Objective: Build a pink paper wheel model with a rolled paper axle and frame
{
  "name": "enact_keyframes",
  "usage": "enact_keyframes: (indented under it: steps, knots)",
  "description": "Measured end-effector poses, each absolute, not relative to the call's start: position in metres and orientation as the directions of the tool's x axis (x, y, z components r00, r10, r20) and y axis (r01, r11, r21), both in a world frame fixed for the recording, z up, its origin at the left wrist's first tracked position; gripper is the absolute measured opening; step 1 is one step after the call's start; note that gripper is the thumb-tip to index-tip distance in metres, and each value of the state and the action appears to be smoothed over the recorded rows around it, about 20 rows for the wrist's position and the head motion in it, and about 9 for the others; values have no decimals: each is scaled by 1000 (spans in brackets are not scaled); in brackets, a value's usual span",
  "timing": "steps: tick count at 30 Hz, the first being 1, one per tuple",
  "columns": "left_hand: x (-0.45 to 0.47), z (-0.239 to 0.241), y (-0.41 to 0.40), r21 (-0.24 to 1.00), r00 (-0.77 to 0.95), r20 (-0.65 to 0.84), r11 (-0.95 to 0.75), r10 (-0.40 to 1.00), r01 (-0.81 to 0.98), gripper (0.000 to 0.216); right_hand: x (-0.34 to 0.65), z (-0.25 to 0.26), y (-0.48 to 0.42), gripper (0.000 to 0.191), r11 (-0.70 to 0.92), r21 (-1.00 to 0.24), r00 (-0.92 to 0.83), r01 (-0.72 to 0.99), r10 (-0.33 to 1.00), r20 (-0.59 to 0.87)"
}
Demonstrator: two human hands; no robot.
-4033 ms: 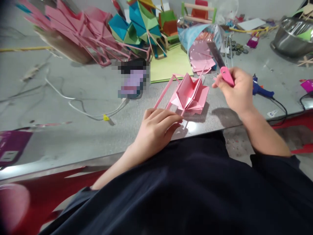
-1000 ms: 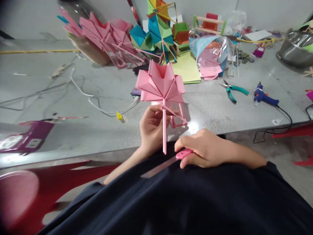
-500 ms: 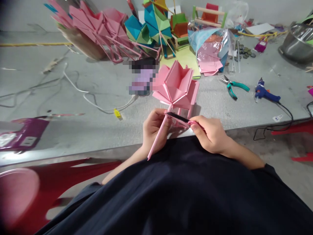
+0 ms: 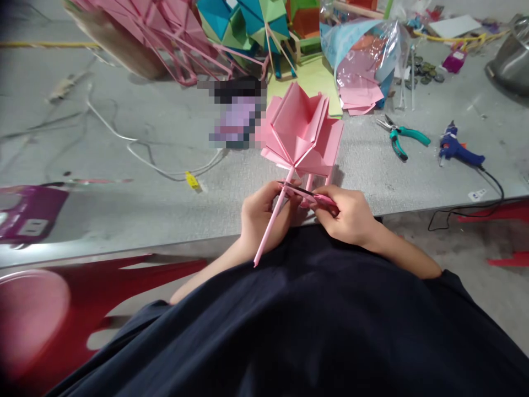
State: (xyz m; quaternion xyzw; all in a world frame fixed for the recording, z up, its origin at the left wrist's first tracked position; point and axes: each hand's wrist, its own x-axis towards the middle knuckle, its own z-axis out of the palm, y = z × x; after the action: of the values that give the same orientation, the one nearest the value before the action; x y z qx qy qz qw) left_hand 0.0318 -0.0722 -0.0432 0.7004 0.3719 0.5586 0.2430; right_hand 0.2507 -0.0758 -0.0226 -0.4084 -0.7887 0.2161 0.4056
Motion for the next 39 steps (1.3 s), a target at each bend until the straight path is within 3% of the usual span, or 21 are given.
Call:
enact_keyframes:
  steps: [5,10,16,30,39]
  knots:
    - [32,-45,-70,633,91,701,-677,707,376,9,247,-23,-76,14,611,-673,-315,417,792,523]
    - [28,-53,-65,478,-72,861,-751,504,456,45,245,-27,-76,17,608,-646,-312,461,793,524]
    - [24,-54,-68,354,-94,926,-756,365,550,14,247,-22,-78,11,703,-568,-360,427,709,606]
    - [25,-44,-70,305,-93,948,-780,304,546,8,243,-20,-88,20,770,-206,-420,604,527,739]
    - [25,-47,-68,272,-87,957,-753,276,599,5,246,-24,-94,29,780,-211,-423,589,520,742]
